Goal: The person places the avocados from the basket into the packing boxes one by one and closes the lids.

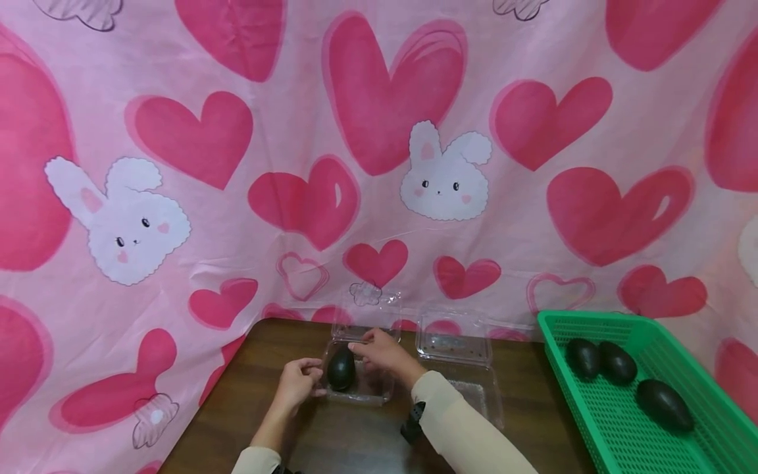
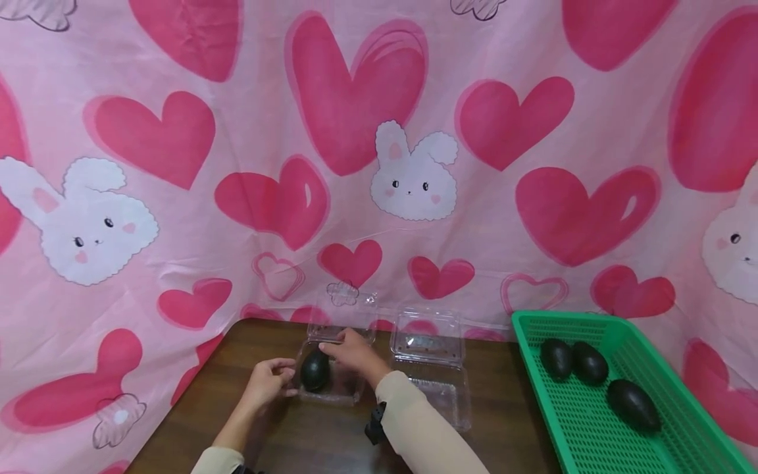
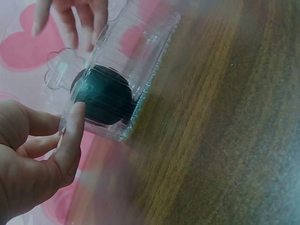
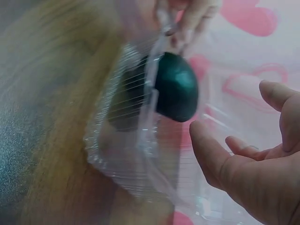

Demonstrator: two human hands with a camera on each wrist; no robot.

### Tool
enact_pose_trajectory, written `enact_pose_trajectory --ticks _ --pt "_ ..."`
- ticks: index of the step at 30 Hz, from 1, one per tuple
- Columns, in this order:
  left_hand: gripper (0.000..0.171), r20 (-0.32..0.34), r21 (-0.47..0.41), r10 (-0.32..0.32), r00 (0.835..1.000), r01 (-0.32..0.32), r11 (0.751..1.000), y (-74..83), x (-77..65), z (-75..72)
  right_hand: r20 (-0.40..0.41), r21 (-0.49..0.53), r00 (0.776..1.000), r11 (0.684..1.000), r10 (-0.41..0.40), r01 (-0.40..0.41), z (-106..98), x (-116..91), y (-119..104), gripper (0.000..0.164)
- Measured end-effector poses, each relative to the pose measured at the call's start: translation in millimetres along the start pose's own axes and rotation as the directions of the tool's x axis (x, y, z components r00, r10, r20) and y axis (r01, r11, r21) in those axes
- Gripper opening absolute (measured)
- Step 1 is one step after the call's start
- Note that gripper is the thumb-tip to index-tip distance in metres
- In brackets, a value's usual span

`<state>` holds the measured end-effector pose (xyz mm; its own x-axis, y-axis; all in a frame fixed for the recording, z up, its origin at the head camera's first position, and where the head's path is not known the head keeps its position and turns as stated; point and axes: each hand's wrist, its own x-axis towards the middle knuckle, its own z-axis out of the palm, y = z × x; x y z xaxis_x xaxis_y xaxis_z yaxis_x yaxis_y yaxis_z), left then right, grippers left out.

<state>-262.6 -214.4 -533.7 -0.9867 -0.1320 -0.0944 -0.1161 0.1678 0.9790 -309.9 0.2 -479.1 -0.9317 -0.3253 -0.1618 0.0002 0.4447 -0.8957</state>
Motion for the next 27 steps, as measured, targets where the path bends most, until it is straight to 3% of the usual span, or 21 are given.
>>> enact_pose_trajectory --ticks 6,15,27 --pt "0.029 -0.003 -0.015 -0.002 1.0 0.002 1.0 -0.1 -0.1 -0.9 0.043 0.146 0.999 0.989 -0.019 0.013 -14 -11 -4 0.067" --pt "0.029 0.001 -0.005 -0.016 1.0 0.016 1.0 -0.2 0.2 -2.6 0.064 0.272 0.995 0.961 -0.076 0.056 -36 -34 -18 0.066" --pt "0.028 0.005 -0.001 -0.012 1.0 0.012 1.0 -0.3 1.1 -1.8 -0.067 0.249 0.982 0.95 -0.175 0.186 -64 -70 -3 0.053"
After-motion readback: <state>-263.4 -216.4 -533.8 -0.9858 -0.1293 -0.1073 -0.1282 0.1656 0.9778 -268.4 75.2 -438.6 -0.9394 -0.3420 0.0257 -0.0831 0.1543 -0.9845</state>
